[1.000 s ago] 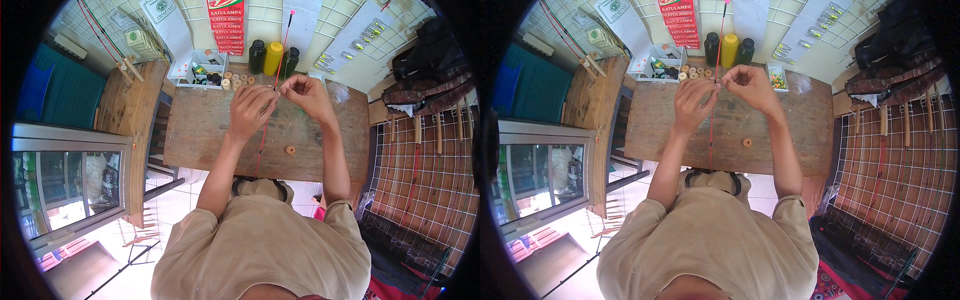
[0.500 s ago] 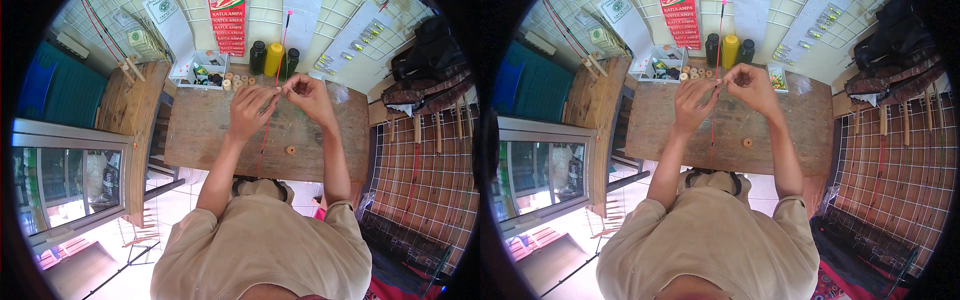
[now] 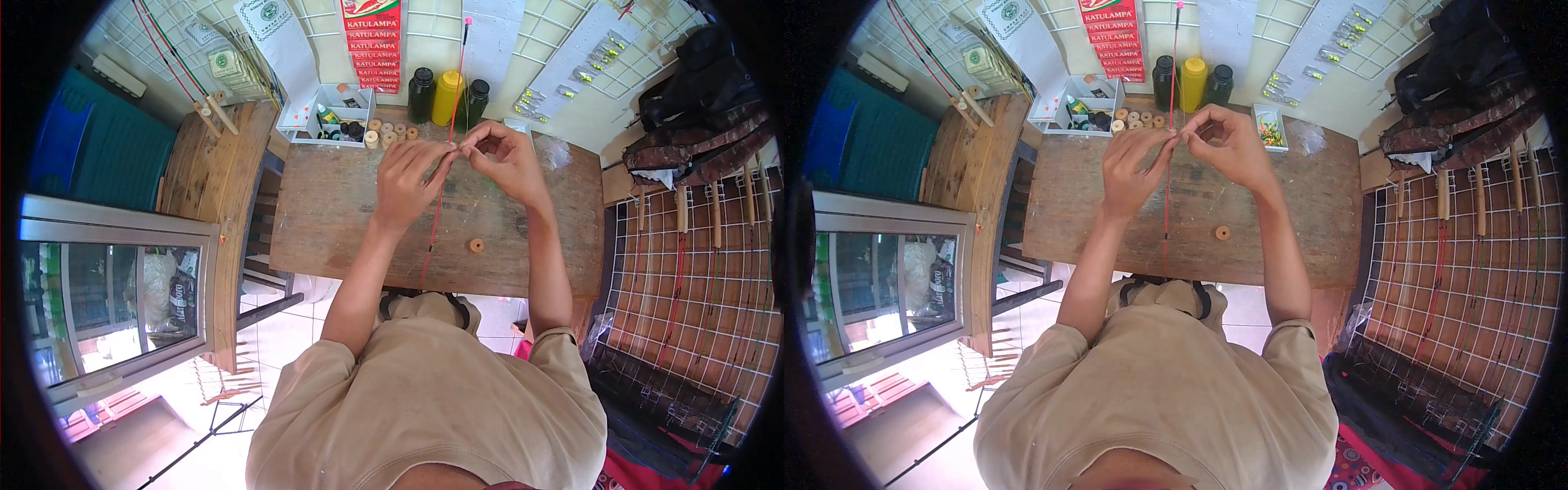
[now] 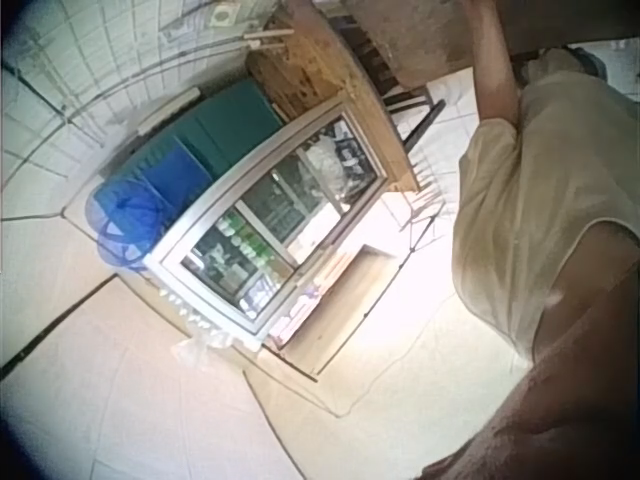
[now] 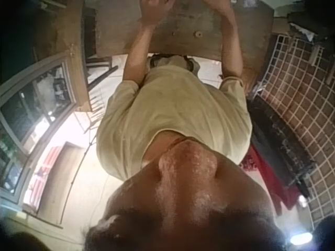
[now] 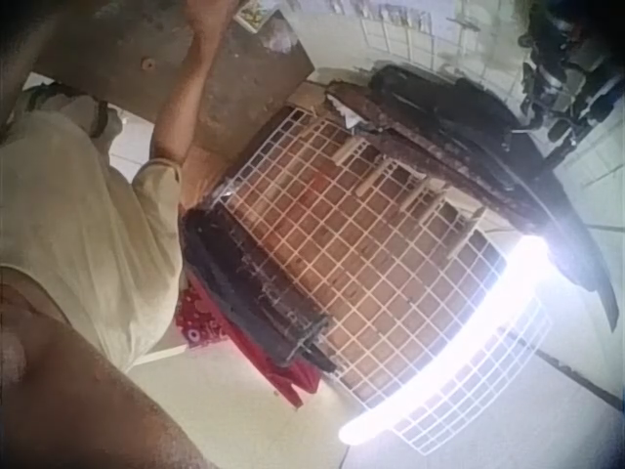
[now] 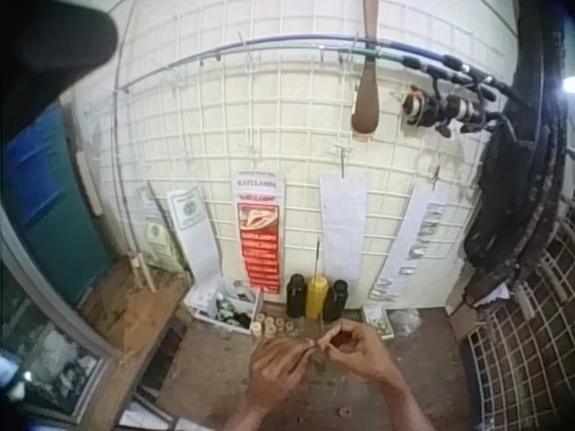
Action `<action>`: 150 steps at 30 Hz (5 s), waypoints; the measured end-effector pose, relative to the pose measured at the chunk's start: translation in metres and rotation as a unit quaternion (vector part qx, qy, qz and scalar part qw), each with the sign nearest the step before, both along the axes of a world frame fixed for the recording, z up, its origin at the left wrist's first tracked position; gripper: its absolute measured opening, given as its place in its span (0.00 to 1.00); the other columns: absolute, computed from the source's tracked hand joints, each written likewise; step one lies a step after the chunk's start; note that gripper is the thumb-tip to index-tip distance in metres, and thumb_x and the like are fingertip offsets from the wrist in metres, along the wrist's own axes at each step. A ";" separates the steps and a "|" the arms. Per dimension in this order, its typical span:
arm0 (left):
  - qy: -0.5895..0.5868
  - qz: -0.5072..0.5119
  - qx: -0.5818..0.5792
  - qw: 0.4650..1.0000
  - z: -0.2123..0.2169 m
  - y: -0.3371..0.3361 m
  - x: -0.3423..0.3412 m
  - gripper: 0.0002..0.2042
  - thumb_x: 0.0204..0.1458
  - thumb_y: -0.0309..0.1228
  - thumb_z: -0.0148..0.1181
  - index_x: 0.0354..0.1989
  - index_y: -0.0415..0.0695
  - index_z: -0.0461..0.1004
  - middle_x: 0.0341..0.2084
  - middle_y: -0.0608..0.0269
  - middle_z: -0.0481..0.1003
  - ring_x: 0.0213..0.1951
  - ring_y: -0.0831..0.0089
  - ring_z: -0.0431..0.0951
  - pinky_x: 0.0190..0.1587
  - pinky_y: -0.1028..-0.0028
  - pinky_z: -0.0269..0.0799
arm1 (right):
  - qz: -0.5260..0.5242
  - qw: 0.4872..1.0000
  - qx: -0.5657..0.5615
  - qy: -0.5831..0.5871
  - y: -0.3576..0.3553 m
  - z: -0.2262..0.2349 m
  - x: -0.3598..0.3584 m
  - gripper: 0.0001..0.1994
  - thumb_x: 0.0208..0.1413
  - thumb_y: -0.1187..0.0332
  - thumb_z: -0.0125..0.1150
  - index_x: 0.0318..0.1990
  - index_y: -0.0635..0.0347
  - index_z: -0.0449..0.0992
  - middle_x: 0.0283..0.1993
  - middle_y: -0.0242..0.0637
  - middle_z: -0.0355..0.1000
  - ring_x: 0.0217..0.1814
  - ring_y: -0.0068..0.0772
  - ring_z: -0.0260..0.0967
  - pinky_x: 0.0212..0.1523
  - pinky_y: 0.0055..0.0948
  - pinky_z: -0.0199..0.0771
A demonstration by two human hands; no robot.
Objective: Assemble a fishing rig by attaching a line to a thin rod and adding a float.
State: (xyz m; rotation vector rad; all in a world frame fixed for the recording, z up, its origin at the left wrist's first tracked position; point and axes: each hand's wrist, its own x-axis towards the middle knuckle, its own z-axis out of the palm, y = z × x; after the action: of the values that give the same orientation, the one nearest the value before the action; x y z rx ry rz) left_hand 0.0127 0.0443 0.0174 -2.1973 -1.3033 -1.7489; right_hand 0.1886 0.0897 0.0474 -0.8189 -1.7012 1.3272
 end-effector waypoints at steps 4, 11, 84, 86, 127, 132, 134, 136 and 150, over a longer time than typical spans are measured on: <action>0.002 0.005 -0.012 1.000 0.001 0.000 0.000 0.12 0.39 0.20 0.68 0.34 0.44 0.78 0.31 0.64 0.79 0.34 0.67 0.79 0.38 0.71 0.70 | 0.014 1.000 -0.009 -0.009 -0.001 0.001 0.001 0.04 0.52 0.80 0.59 0.36 0.65 0.73 0.37 0.30 0.70 0.41 0.20 0.67 0.45 0.23 0.69; 0.014 0.012 -0.005 1.000 0.000 0.001 -0.001 0.12 0.38 0.20 0.67 0.33 0.45 0.78 0.30 0.65 0.79 0.33 0.67 0.78 0.36 0.71 0.69 | 0.002 0.999 0.015 0.033 0.000 -0.005 -0.003 0.05 0.51 0.76 0.61 0.35 0.66 0.74 0.33 0.29 0.72 0.34 0.17 0.69 0.37 0.20 0.70; -0.040 -0.025 0.002 0.999 -0.008 0.005 0.000 0.10 0.42 0.19 0.66 0.35 0.41 0.77 0.34 0.60 0.79 0.34 0.65 0.79 0.37 0.70 0.73 | -0.003 0.996 0.044 -0.073 0.013 -0.001 -0.001 0.05 0.48 0.69 0.66 0.32 0.57 0.80 0.42 0.30 0.64 0.40 0.24 0.66 0.39 0.24 0.68; -0.044 -0.026 0.000 0.999 -0.008 0.005 0.000 0.10 0.42 0.19 0.66 0.35 0.41 0.77 0.34 0.60 0.79 0.35 0.64 0.79 0.37 0.70 0.73 | -0.009 0.995 0.057 -0.082 0.012 0.001 -0.002 0.05 0.47 0.69 0.66 0.32 0.57 0.80 0.42 0.31 0.64 0.41 0.25 0.66 0.39 0.24 0.68; -0.053 0.001 0.101 0.993 -0.030 0.031 0.002 0.12 0.38 0.18 0.66 0.32 0.41 0.74 0.32 0.60 0.74 0.35 0.64 0.74 0.36 0.70 0.70 | -0.182 0.982 0.010 0.055 0.010 -0.033 -0.043 0.05 0.52 0.71 0.61 0.35 0.62 0.77 0.32 0.29 0.74 0.34 0.19 0.70 0.37 0.21 0.69; -0.058 -0.017 0.065 0.996 -0.038 0.035 0.000 0.12 0.41 0.19 0.65 0.34 0.42 0.72 0.33 0.61 0.74 0.34 0.66 0.73 0.31 0.72 0.68 | -0.168 0.980 -0.065 0.085 0.007 -0.028 -0.034 0.05 0.53 0.71 0.62 0.35 0.62 0.77 0.33 0.29 0.74 0.34 0.17 0.69 0.36 0.20 0.69; -0.072 -0.035 0.046 0.996 -0.039 0.035 0.001 0.12 0.42 0.19 0.65 0.35 0.42 0.71 0.33 0.61 0.74 0.34 0.67 0.73 0.30 0.73 0.67 | -0.147 0.978 -0.108 0.099 0.004 -0.026 -0.030 0.05 0.53 0.70 0.61 0.35 0.62 0.77 0.34 0.29 0.75 0.35 0.17 0.69 0.36 0.20 0.69; -0.077 -0.044 0.035 0.995 -0.039 0.035 0.002 0.13 0.44 0.19 0.65 0.37 0.42 0.70 0.34 0.60 0.74 0.32 0.70 0.73 0.28 0.75 0.67 | -0.121 0.981 -0.104 0.110 0.004 -0.027 -0.027 0.06 0.54 0.70 0.61 0.36 0.61 0.77 0.34 0.28 0.75 0.35 0.16 0.69 0.36 0.19 0.69; -0.201 -0.118 -0.071 0.970 -0.042 0.030 -0.001 0.14 0.49 0.15 0.61 0.40 0.39 0.63 0.38 0.54 0.76 0.36 0.74 0.77 0.37 0.77 0.73 | -0.105 0.991 -0.061 0.064 0.005 -0.028 -0.026 0.07 0.56 0.69 0.61 0.39 0.61 0.77 0.35 0.27 0.74 0.37 0.15 0.67 0.37 0.20 0.68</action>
State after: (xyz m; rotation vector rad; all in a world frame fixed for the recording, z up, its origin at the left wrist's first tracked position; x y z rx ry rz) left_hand 0.0118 0.0746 -0.0246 -2.2272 -1.3148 -2.3620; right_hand 0.1623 0.0942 0.0191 -0.9349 -1.4053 1.3183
